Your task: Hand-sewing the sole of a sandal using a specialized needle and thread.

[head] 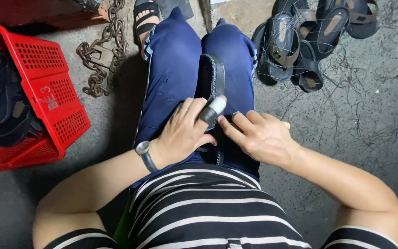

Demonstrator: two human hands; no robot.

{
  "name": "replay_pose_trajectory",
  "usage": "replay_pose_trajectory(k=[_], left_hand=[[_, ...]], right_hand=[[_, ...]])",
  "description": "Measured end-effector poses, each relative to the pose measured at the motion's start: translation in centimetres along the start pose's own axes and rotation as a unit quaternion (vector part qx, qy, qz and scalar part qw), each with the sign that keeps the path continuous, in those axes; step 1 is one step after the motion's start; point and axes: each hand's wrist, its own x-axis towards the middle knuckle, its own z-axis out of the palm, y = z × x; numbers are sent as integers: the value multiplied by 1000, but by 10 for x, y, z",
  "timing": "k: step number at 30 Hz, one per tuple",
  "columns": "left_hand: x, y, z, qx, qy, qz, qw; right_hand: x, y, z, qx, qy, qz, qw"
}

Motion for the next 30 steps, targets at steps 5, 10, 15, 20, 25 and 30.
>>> replay_pose_trajectory(k=[5, 10, 15, 20, 25, 30], left_hand=[[3, -3, 10, -9, 54, 32, 998], [3, 23, -32, -59, -35, -93, 993], [-11, 28, -27, -50, -56, -200, 977], [-19, 27, -13, 60, 91, -39, 993], [-16, 12, 11, 141, 152, -63, 976], [-18, 11, 5, 120, 163, -31, 979]], right_hand=[[5, -2, 31, -7, 31, -53, 998], [6, -1, 12, 50, 13, -12, 999], [8, -2, 2, 34, 8, 26, 999], [8, 24, 16, -28, 53, -125, 990], [28, 34, 6, 63, 50, -142, 987], [20, 21, 12, 127, 46, -62, 989]])
